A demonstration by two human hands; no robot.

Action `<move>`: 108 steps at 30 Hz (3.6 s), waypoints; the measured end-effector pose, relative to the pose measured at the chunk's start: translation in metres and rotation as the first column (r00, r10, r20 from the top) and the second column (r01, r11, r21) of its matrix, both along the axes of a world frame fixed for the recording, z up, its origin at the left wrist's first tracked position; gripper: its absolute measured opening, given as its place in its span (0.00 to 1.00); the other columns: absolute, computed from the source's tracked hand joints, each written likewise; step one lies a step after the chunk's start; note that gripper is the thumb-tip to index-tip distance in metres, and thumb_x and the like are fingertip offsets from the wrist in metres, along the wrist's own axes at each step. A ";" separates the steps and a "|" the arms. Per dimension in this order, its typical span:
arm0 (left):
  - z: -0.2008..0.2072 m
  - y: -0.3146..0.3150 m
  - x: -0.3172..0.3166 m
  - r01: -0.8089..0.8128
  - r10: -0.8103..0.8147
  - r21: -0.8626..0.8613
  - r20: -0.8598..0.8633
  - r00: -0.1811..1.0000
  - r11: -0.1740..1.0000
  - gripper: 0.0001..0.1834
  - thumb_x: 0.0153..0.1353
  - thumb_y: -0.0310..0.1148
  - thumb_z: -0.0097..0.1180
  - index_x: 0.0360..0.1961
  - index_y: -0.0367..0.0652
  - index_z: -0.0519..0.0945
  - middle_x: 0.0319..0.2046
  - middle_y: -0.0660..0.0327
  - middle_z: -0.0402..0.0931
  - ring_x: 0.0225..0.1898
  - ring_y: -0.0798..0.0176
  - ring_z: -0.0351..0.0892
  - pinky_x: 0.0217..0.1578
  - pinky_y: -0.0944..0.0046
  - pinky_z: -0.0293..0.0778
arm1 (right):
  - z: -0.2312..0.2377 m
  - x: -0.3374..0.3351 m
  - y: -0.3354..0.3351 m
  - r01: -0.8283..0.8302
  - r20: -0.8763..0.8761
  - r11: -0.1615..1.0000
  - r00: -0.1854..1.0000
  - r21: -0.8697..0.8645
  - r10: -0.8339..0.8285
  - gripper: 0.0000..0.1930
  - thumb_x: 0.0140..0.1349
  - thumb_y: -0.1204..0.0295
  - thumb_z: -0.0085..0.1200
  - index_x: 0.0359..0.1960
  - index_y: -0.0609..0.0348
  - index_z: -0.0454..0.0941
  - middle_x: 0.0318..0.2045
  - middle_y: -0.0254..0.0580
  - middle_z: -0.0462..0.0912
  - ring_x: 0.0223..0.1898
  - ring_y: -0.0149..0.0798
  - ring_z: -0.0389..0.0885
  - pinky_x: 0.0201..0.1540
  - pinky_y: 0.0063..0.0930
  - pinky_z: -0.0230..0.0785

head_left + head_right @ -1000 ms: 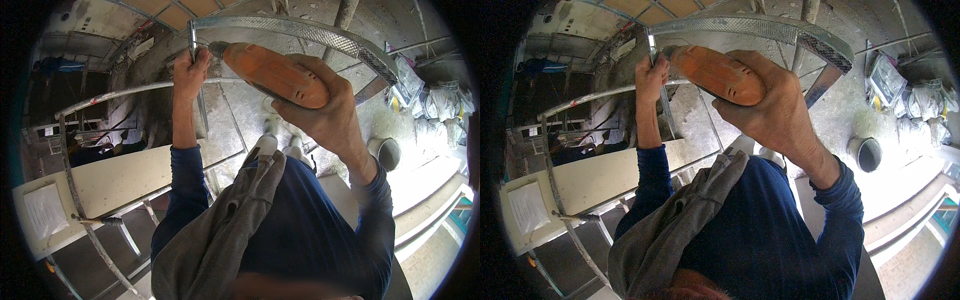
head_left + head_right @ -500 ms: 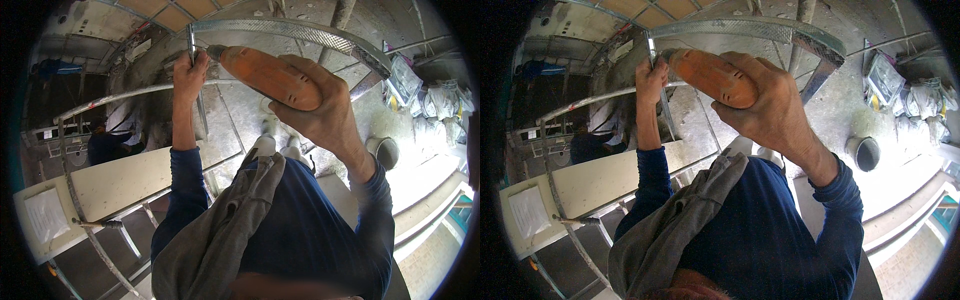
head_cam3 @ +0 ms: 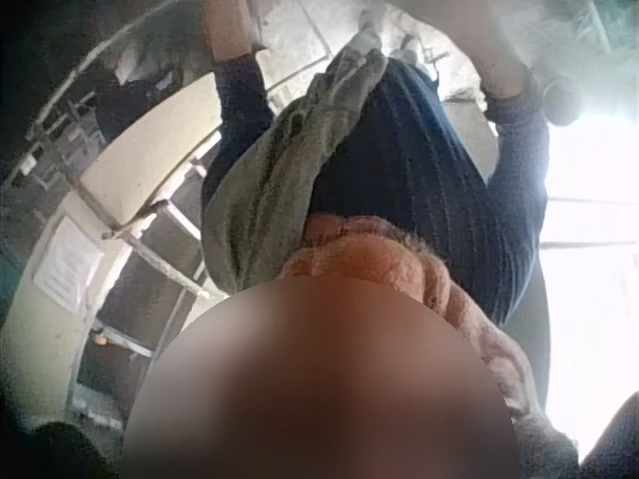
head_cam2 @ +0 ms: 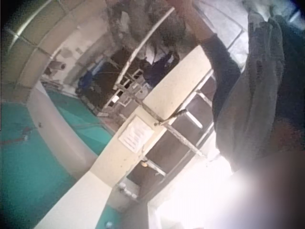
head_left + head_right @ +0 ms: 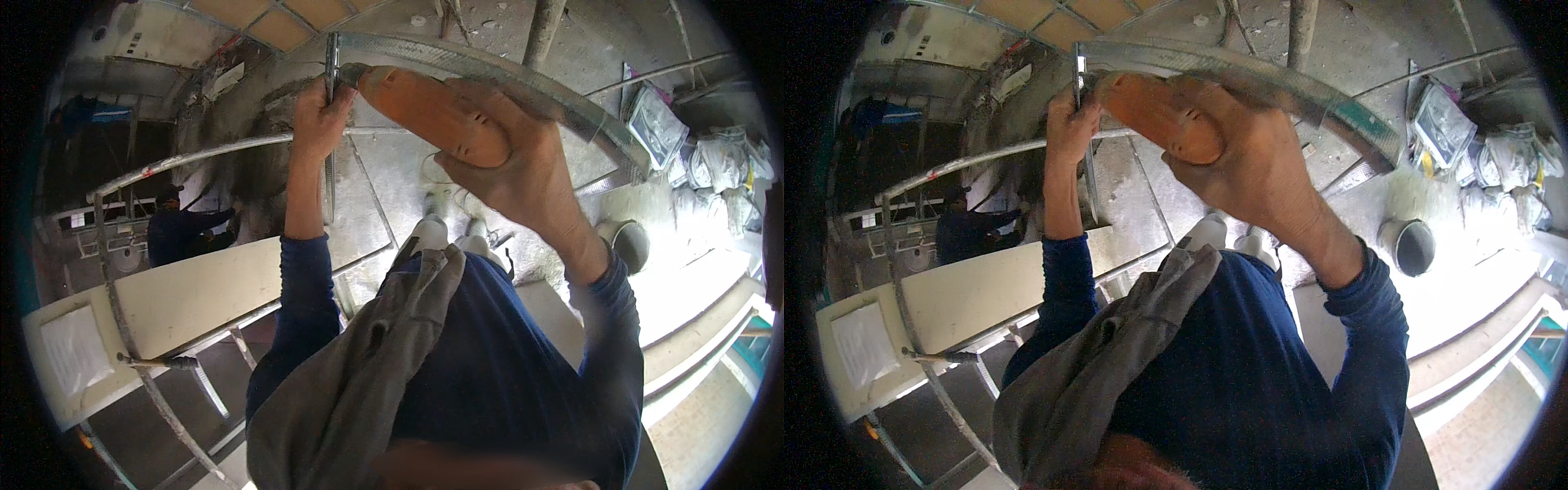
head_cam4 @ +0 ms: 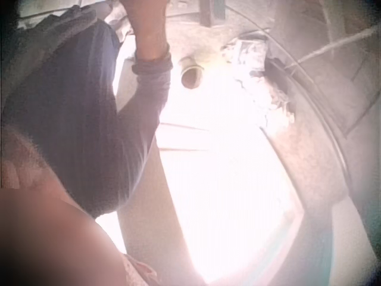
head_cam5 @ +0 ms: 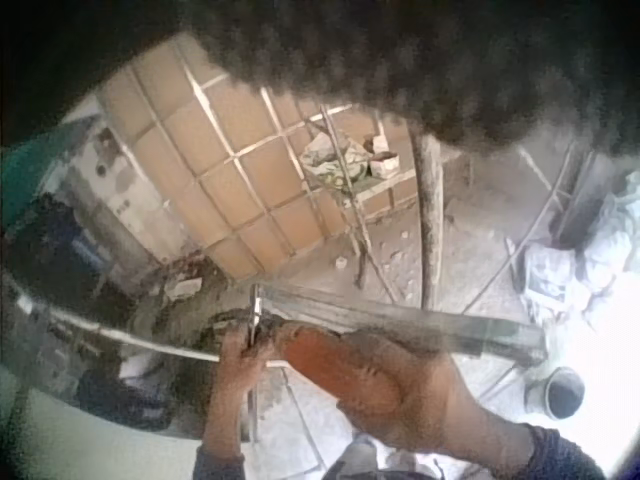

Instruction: The person uses a power drill to fasten metal bars to a scaffolding structure. They then use a hammer to adjust the bars and secure them in place. The person moves around the scaffolding to access different sections.

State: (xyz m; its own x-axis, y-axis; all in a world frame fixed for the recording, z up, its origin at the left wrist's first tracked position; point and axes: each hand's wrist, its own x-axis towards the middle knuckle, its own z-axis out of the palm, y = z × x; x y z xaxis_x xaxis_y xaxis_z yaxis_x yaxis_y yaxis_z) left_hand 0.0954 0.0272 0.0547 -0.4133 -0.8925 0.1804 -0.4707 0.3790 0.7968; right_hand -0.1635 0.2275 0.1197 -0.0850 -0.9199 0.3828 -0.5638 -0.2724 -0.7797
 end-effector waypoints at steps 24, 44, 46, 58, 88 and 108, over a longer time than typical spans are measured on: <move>-0.017 -0.031 -0.029 0.140 0.144 0.490 -0.498 0.855 0.861 0.15 0.74 0.39 0.64 0.33 0.41 0.78 0.21 0.73 0.65 0.19 0.77 0.58 0.19 0.70 0.55 | -0.015 -0.016 0.073 -0.007 0.372 0.934 0.918 0.357 -0.136 0.37 0.50 0.72 0.76 0.65 0.67 0.78 0.53 0.54 0.88 0.53 0.43 0.89 0.58 0.36 0.81; -0.058 -0.023 -0.018 0.087 0.230 0.485 -0.555 0.799 0.870 0.15 0.72 0.40 0.67 0.36 0.41 0.78 0.20 0.73 0.64 0.19 0.76 0.58 0.19 0.70 0.55 | -0.049 0.009 0.089 -0.129 0.278 0.889 0.961 0.440 0.002 0.36 0.47 0.74 0.78 0.62 0.68 0.80 0.52 0.56 0.88 0.54 0.45 0.89 0.59 0.38 0.82; -0.069 -0.020 -0.017 0.080 0.262 0.514 -0.559 0.787 0.854 0.14 0.72 0.39 0.67 0.36 0.41 0.78 0.20 0.73 0.64 0.19 0.76 0.58 0.19 0.69 0.55 | -0.052 0.009 0.090 -0.143 0.276 0.872 0.961 0.469 0.009 0.37 0.47 0.74 0.78 0.62 0.67 0.80 0.52 0.55 0.88 0.54 0.45 0.89 0.59 0.38 0.81; -0.080 -0.024 -0.033 0.095 0.297 0.501 -0.644 0.705 0.860 0.14 0.73 0.38 0.66 0.33 0.44 0.78 0.19 0.74 0.64 0.18 0.77 0.57 0.18 0.70 0.52 | -0.067 0.013 0.094 -0.088 0.232 0.872 0.972 0.481 -0.030 0.33 0.51 0.72 0.77 0.61 0.64 0.80 0.49 0.56 0.89 0.51 0.49 0.91 0.55 0.42 0.84; 0.104 -0.005 -0.367 0.689 -0.716 -0.217 -0.339 0.611 0.691 0.17 0.76 0.44 0.58 0.31 0.45 0.79 0.21 0.73 0.70 0.18 0.76 0.67 0.18 0.69 0.63 | -0.054 -0.037 0.141 0.549 0.597 0.753 0.484 0.362 -0.640 0.36 0.52 0.67 0.73 0.63 0.69 0.78 0.50 0.56 0.88 0.51 0.46 0.89 0.56 0.38 0.81; 0.117 -0.042 -0.421 0.790 -0.788 -0.152 -0.305 0.534 0.594 0.10 0.76 0.36 0.59 0.37 0.43 0.79 0.19 0.72 0.68 0.15 0.77 0.64 0.15 0.72 0.57 | -0.075 -0.057 0.089 0.600 0.592 0.758 0.524 0.255 -0.613 0.36 0.53 0.63 0.74 0.63 0.66 0.78 0.49 0.55 0.89 0.50 0.46 0.90 0.58 0.37 0.79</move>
State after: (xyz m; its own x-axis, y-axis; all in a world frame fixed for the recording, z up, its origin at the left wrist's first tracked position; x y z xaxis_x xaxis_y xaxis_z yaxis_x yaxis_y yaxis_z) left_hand -0.3256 -0.0144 0.1721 -0.8716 -0.2335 0.4310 0.2876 0.4685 0.8354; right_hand -0.2207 0.3161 0.0451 -0.8281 -0.5605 0.0085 0.0127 -0.0338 -0.9993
